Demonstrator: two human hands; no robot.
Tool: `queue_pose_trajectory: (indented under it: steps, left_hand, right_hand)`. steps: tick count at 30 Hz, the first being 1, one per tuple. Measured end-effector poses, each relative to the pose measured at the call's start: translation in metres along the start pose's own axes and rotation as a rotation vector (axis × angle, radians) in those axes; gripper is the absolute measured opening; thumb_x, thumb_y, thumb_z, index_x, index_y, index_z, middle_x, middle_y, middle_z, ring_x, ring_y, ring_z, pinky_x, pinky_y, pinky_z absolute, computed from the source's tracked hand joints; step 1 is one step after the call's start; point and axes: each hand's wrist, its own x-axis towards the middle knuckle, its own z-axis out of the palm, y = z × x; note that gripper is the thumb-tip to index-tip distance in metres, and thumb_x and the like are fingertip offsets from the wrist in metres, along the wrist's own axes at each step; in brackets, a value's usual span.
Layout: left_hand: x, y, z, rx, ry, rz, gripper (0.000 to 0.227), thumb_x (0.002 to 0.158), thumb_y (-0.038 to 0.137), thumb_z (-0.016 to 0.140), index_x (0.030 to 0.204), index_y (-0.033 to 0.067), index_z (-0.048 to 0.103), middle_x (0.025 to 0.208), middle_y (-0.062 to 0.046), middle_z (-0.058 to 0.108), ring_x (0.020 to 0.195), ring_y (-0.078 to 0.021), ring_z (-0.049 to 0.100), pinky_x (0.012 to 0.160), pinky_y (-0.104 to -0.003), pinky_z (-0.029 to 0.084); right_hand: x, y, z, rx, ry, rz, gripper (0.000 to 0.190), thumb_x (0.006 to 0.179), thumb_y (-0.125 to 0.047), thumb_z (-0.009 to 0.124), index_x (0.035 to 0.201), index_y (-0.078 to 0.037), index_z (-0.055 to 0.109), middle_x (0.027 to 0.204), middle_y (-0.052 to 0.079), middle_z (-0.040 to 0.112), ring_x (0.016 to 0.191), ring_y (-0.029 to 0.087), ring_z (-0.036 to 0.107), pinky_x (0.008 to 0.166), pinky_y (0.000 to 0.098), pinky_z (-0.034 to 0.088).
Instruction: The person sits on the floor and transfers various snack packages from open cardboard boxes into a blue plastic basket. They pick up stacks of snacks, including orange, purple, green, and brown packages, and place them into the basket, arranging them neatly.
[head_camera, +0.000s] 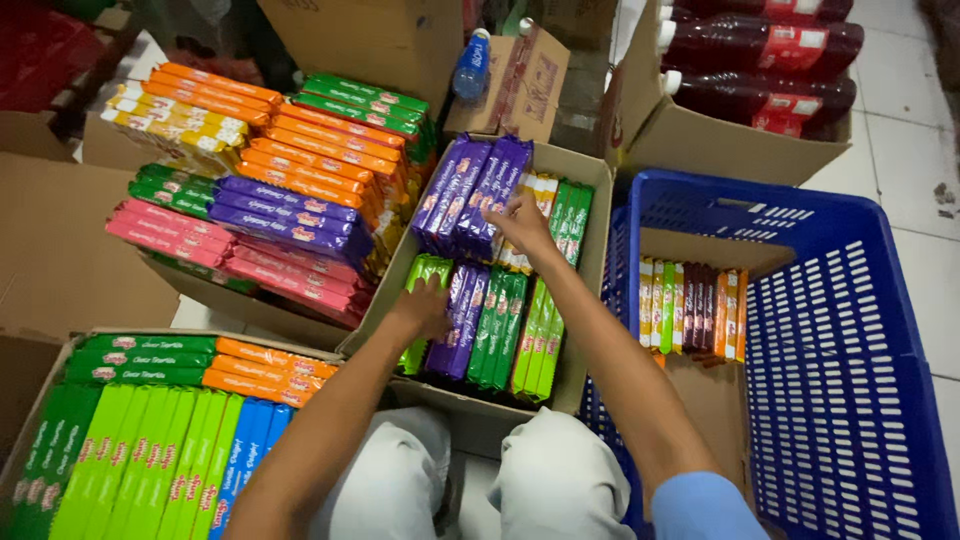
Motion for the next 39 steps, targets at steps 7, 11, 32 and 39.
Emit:
queue_pose_trajectory:
  steps: [7, 11, 32, 39]
  left_hand:
    - [-0.036, 0.022, -0.039, 0.067, -0.071, -0.008, 0.082, 0.097, 0.047, 0.059, 0.166, 0.0248, 0.019, 0.163, -0.025, 0.025, 0.146, -0.0504, 0.031, 0.105, -0.060, 0.045]
    - [-0.026, 0.022, -0.034, 0.021, -0.134, -0.025, 0.079, 0.099, 0.058, 0.050, 0.166, 0.0268, 0.021, 0.166, -0.026, 0.018, 0.150, -0.0517, 0.022, 0.109, -0.060, 0.040]
    - [-0.030, 0.033, -0.037, 0.063, -0.166, -0.075, 0.085, 0.098, 0.061, 0.051, 0.167, 0.0247, 0.016, 0.168, -0.028, 0.011, 0.152, -0.0524, 0.015, 0.114, -0.057, 0.038]
    - [-0.028, 0.042, -0.042, 0.079, 0.133, 0.073, 0.051, 0.093, 0.038, 0.065, 0.128, 0.0030, 0.067, 0.148, -0.021, 0.045, 0.140, -0.0404, 0.041, 0.103, -0.056, 0.048]
  right_hand:
    - [0.054, 0.026, 0.048, -0.051, 0.009, 0.025, 0.109, 0.082, -0.058, 0.086, 0.145, -0.004, 0.015, 0.139, 0.038, 0.046, 0.130, 0.054, 0.053, 0.097, 0.0623, 0.053]
    - [0.055, 0.032, 0.034, -0.047, -0.016, 0.087, 0.099, 0.083, -0.037, 0.088, 0.150, -0.012, 0.018, 0.136, 0.033, 0.055, 0.125, 0.048, 0.059, 0.088, 0.0572, 0.059]
    - [0.003, 0.008, -0.002, -0.374, -0.013, 0.124, 0.113, 0.078, -0.060, 0.080, 0.157, -0.007, 0.018, 0.138, 0.027, 0.057, 0.130, 0.046, 0.056, 0.103, 0.0597, 0.048]
    - [-0.060, -0.008, -0.077, -0.078, -0.055, 0.067, 0.087, 0.074, -0.041, 0.077, 0.149, -0.009, 0.048, 0.131, 0.027, 0.064, 0.127, 0.039, 0.061, 0.102, 0.0480, 0.050]
